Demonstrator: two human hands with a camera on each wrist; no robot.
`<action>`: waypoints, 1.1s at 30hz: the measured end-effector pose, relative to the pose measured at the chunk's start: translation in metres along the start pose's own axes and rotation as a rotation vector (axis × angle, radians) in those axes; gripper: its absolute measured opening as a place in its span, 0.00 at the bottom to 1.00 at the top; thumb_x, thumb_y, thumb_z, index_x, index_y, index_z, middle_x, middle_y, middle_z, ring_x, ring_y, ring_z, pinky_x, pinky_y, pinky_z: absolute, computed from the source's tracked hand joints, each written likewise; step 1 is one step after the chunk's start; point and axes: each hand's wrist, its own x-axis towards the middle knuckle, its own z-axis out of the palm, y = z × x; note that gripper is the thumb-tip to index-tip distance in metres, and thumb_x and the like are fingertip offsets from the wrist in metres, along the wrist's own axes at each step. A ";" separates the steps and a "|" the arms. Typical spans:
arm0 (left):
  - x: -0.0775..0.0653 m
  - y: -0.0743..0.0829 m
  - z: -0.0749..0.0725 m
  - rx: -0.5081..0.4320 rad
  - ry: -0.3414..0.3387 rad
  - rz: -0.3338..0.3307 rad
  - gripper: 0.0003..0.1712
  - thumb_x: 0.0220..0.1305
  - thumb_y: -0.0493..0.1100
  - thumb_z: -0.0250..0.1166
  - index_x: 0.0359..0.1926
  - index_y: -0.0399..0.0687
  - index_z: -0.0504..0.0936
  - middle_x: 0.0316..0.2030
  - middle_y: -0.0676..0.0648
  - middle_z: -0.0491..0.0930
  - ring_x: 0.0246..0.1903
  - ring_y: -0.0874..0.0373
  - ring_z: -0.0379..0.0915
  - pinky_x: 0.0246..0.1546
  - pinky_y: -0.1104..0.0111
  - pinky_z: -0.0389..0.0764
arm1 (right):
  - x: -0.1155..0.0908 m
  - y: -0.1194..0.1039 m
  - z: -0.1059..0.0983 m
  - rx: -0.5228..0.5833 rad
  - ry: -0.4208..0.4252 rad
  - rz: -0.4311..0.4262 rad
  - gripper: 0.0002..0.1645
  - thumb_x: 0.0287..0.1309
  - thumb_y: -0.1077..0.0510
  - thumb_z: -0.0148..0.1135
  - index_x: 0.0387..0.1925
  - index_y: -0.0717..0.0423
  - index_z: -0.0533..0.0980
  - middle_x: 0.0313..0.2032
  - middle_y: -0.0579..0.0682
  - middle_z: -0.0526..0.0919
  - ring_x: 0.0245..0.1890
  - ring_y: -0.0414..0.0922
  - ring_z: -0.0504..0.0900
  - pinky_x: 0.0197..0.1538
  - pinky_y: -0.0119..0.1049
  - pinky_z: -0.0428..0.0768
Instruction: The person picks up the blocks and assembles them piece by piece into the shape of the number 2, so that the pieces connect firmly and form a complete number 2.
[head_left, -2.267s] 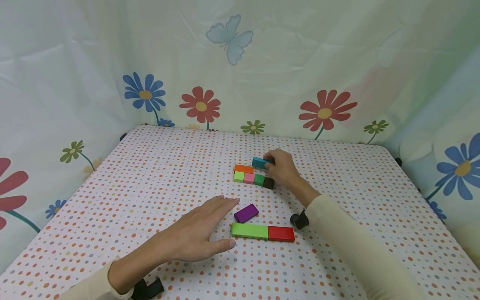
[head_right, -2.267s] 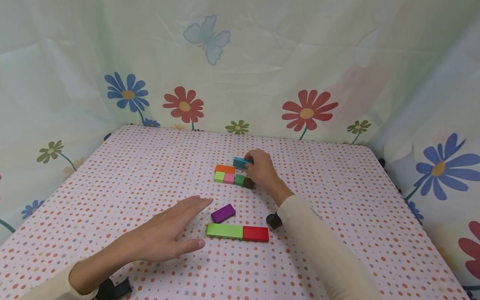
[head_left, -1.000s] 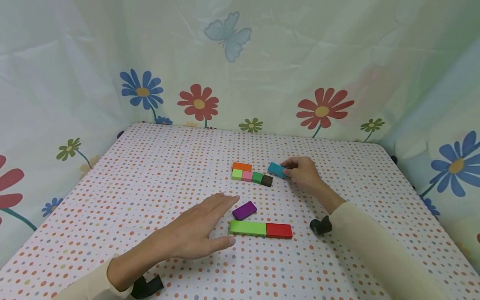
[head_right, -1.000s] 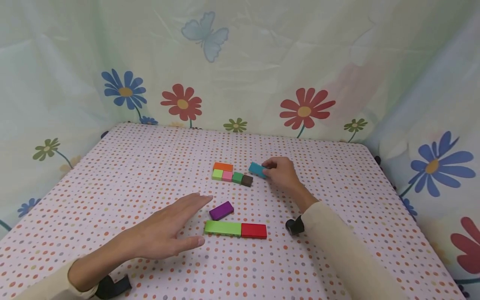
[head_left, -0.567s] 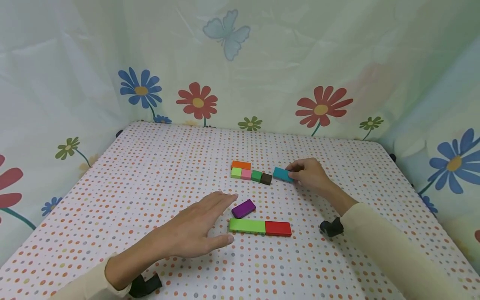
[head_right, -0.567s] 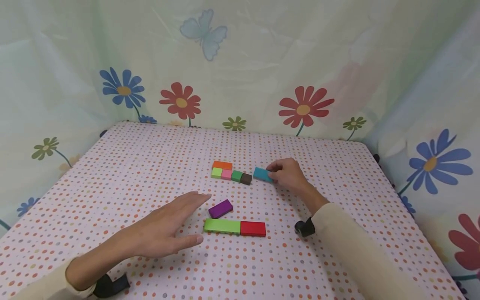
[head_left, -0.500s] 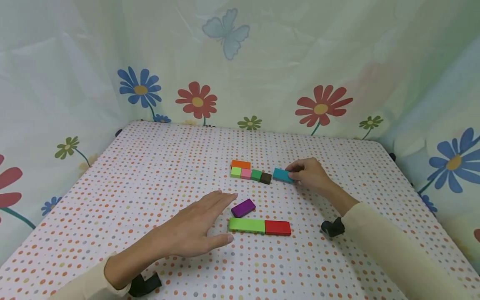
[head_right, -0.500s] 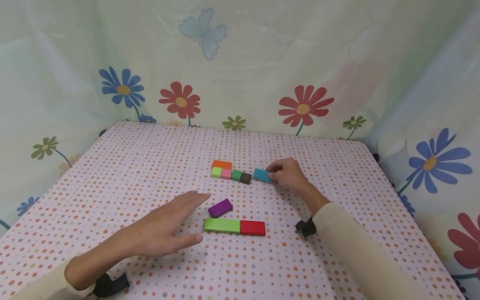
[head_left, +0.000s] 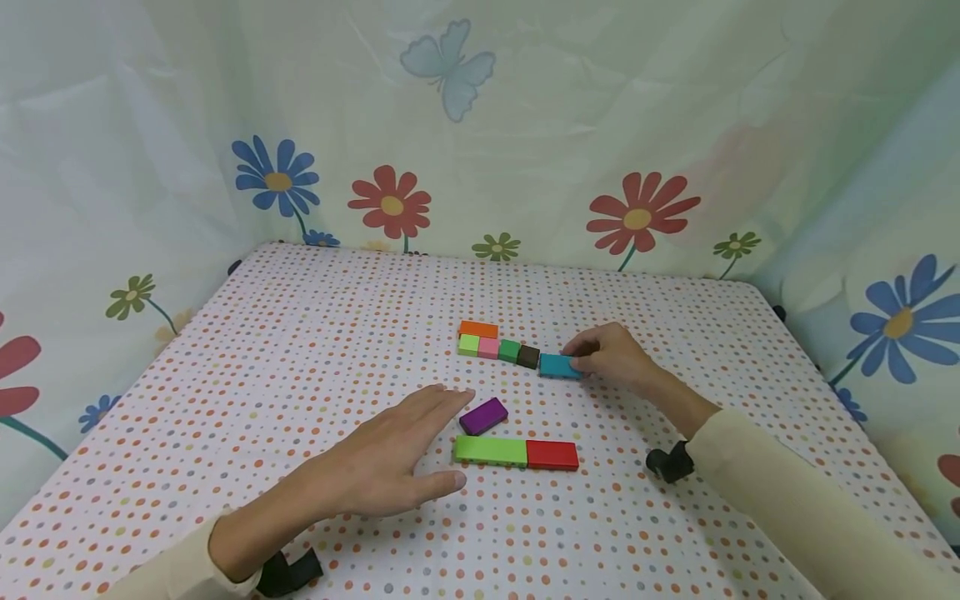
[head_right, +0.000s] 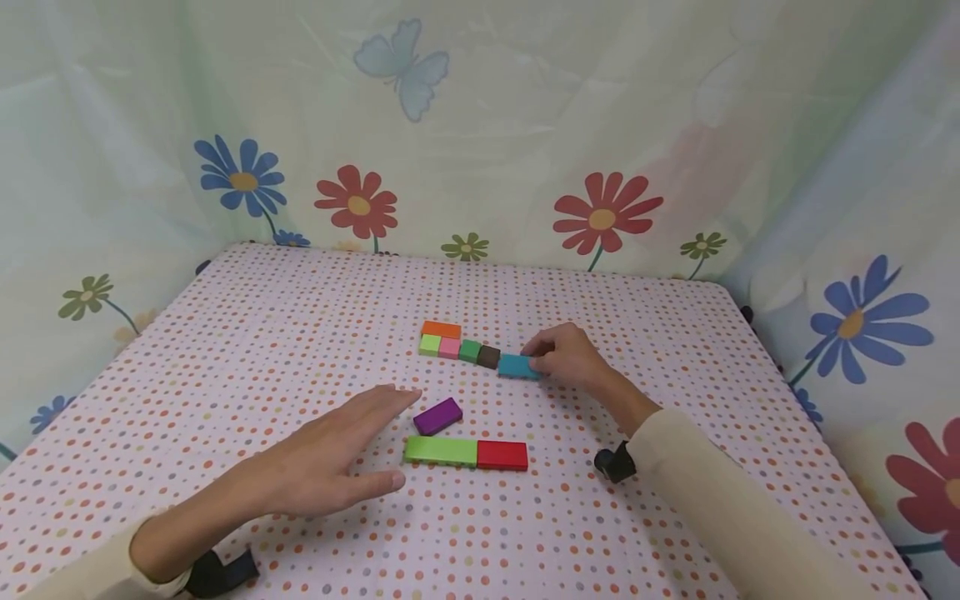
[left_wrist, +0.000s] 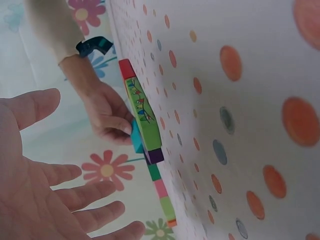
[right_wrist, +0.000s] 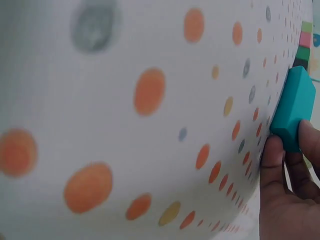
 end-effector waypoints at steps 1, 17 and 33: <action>0.000 0.000 0.000 0.001 -0.001 0.001 0.48 0.68 0.66 0.61 0.81 0.66 0.48 0.78 0.55 0.54 0.77 0.56 0.46 0.72 0.48 0.60 | -0.001 -0.001 0.001 -0.004 -0.004 -0.008 0.12 0.64 0.66 0.64 0.48 0.63 0.85 0.46 0.59 0.84 0.44 0.52 0.75 0.47 0.40 0.76; 0.001 0.002 -0.001 0.018 0.004 0.002 0.48 0.67 0.67 0.60 0.81 0.67 0.48 0.77 0.55 0.55 0.77 0.56 0.48 0.71 0.48 0.62 | -0.003 -0.020 0.016 -0.015 -0.087 -0.084 0.11 0.62 0.68 0.64 0.43 0.61 0.87 0.45 0.56 0.87 0.44 0.51 0.78 0.48 0.41 0.80; -0.001 0.002 -0.002 0.015 0.005 0.004 0.49 0.67 0.67 0.60 0.81 0.65 0.49 0.77 0.55 0.55 0.77 0.56 0.48 0.71 0.49 0.63 | -0.006 -0.038 0.028 -0.095 -0.147 -0.191 0.11 0.62 0.69 0.64 0.40 0.57 0.89 0.44 0.52 0.87 0.52 0.53 0.78 0.58 0.52 0.77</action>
